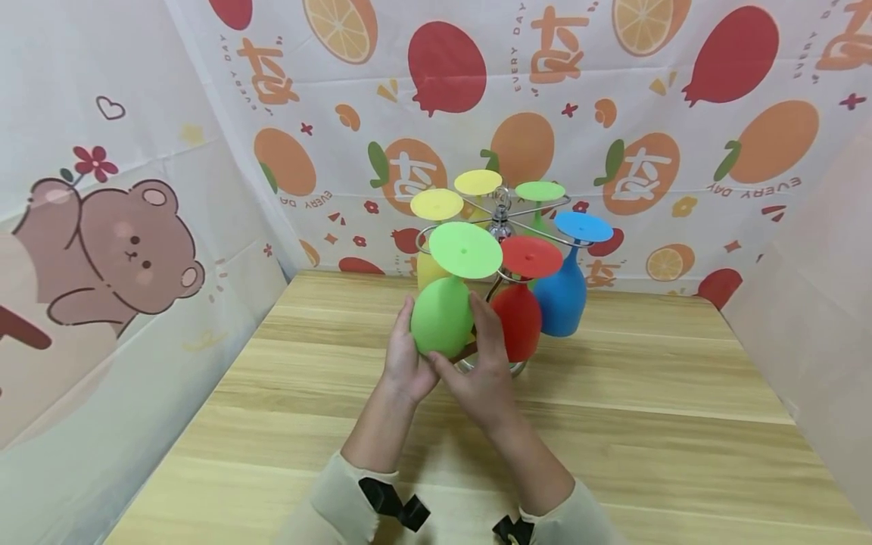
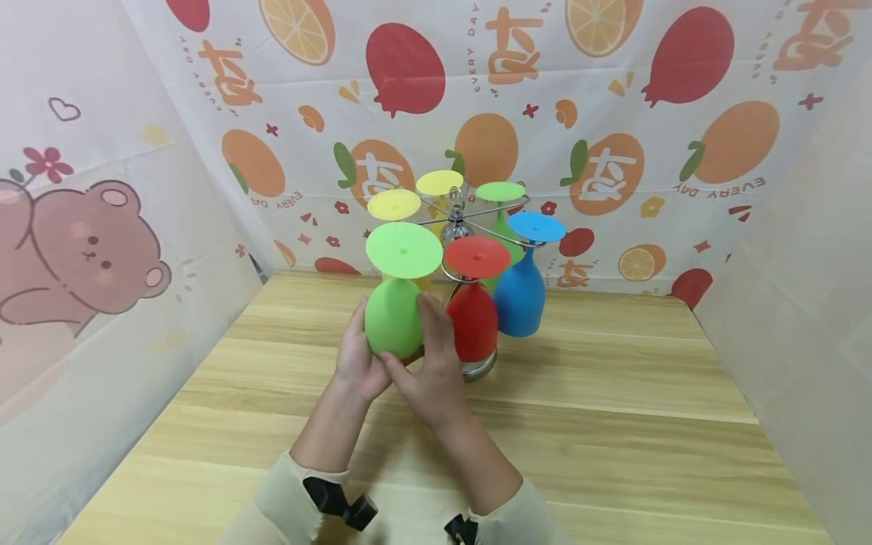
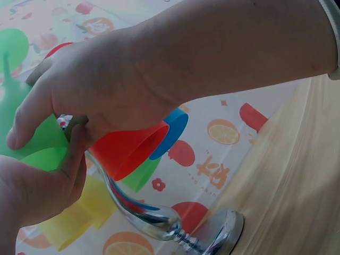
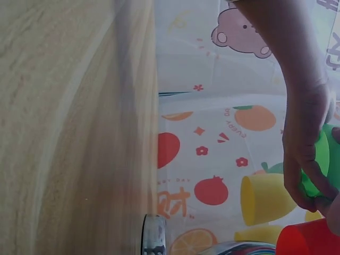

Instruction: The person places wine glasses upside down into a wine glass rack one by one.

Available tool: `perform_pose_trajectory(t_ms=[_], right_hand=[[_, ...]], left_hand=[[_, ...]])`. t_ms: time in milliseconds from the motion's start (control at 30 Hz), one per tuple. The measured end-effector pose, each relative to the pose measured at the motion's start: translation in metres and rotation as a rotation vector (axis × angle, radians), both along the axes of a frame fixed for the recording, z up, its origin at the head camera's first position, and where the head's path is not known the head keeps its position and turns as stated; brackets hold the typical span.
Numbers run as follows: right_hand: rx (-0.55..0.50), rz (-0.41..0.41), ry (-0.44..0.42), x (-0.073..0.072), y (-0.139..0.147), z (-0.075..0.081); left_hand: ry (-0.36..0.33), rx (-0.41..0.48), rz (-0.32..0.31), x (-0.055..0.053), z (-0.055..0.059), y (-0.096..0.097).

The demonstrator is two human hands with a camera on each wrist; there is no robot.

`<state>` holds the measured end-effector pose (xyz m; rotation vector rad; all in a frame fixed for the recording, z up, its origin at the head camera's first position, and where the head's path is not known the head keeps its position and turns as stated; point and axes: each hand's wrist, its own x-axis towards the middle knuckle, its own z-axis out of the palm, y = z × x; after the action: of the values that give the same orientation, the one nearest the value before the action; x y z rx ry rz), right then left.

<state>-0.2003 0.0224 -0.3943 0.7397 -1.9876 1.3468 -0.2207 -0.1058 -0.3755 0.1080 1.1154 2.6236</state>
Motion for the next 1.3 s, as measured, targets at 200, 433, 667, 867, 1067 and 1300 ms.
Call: perform_pose_trajectory(t_ms=[200, 433, 667, 867, 1067, 1300], right_hand=[[-0.005, -0.004, 0.018, -0.001, 0.000, 0.000], [-0.031, 0.015, 0.027, -0.001, -0.001, 0.002], [-0.022, 0.005, -0.006, 0.002, -0.001, 0.002], [-0.012, 0.001, -0.015, 0.003, -0.001, 0.001], [-0.019, 0.026, -0.032, 0.003, -0.001, 0.002], [-0.031, 0.035, -0.017, 0.001, -0.003, 0.000]], left_hand=[[0.034, -0.044, 0.013, 0.000, 0.000, -0.002], [0.166, -0.209, 0.117, -0.002, 0.001, -0.009], [0.444, -0.473, 0.287, 0.000, 0.007, -0.024], [0.627, -0.688, 0.308, 0.003, 0.012, -0.034], [0.645, -0.769, 0.276, 0.004, 0.013, -0.035], [0.622, -0.767, 0.247, 0.004, 0.012, -0.033]])
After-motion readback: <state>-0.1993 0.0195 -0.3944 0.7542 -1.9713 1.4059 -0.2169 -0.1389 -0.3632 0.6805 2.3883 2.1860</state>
